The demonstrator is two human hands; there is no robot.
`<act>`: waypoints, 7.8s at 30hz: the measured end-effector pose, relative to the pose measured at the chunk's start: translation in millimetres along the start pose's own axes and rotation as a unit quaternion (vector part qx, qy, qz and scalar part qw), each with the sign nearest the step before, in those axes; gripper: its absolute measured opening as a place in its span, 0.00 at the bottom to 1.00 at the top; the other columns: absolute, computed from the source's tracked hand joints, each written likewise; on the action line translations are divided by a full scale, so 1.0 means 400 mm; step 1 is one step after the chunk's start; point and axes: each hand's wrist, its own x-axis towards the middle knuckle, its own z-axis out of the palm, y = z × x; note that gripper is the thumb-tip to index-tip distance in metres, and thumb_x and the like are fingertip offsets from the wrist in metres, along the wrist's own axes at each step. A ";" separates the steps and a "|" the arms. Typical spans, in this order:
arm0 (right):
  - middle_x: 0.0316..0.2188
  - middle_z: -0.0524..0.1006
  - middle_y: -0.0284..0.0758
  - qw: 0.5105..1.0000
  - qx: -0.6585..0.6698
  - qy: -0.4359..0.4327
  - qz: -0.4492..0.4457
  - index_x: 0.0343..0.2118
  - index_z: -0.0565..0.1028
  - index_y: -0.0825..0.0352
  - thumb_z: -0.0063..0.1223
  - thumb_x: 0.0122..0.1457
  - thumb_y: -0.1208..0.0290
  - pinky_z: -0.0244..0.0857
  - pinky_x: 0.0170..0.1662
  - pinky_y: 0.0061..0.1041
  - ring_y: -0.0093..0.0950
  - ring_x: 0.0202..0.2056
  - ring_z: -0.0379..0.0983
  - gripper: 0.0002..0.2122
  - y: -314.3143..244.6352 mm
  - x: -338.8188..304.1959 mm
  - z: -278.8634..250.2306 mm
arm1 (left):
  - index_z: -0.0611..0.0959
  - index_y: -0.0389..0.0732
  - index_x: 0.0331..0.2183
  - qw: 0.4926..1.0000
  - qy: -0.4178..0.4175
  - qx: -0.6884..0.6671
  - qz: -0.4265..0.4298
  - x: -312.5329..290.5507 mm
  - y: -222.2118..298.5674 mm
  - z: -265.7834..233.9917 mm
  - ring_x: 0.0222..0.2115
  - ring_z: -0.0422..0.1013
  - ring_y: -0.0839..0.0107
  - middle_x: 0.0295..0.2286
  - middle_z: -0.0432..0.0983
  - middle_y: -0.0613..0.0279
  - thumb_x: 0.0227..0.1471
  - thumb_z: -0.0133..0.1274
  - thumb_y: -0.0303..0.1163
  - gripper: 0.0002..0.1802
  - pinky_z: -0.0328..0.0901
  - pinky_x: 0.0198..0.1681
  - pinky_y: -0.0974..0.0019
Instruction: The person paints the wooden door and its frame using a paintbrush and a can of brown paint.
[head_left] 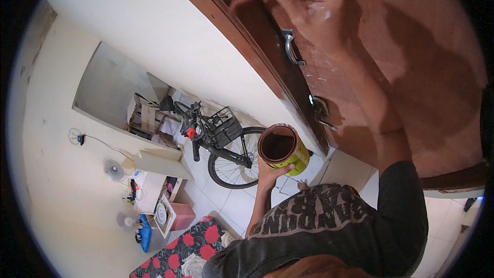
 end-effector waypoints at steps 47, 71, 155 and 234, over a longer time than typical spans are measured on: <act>0.19 0.69 0.27 0.915 0.091 -0.301 0.253 0.25 0.72 0.70 0.52 0.57 0.75 0.58 0.26 0.19 0.16 0.24 0.62 0.06 0.165 -0.281 -0.219 | 0.67 0.35 0.54 0.999 0.031 -0.003 0.037 0.024 -0.066 0.016 0.47 0.70 0.63 0.47 0.72 0.56 0.23 0.75 0.32 0.53 0.64 0.54 0.59; 0.20 0.66 0.27 0.815 0.294 -0.201 0.456 0.22 0.68 0.63 0.47 0.56 0.65 0.57 0.32 0.22 0.19 0.26 0.61 0.10 0.419 -0.314 -0.151 | 0.72 0.33 0.50 0.997 0.074 0.031 -0.006 0.003 -0.076 0.021 0.43 0.71 0.67 0.43 0.74 0.56 0.26 0.72 0.26 0.44 0.66 0.49 0.63; 0.19 0.78 0.41 0.913 0.169 0.327 -0.175 0.25 0.78 0.74 0.61 0.54 0.68 0.66 0.25 0.29 0.27 0.20 0.75 0.11 0.278 0.975 0.254 | 0.69 0.34 0.51 0.973 0.192 0.015 0.127 0.147 -0.125 0.076 0.47 0.71 0.65 0.45 0.74 0.55 0.21 0.75 0.25 0.50 0.64 0.55 0.60; 0.16 0.77 0.35 0.992 -0.033 0.110 -0.058 0.24 0.78 0.67 0.56 0.59 0.61 0.64 0.21 0.25 0.27 0.19 0.75 0.14 0.198 0.291 -0.130 | 0.72 0.34 0.50 0.981 0.182 0.039 0.058 0.129 -0.119 0.083 0.44 0.71 0.68 0.44 0.75 0.57 0.26 0.73 0.24 0.45 0.66 0.51 0.63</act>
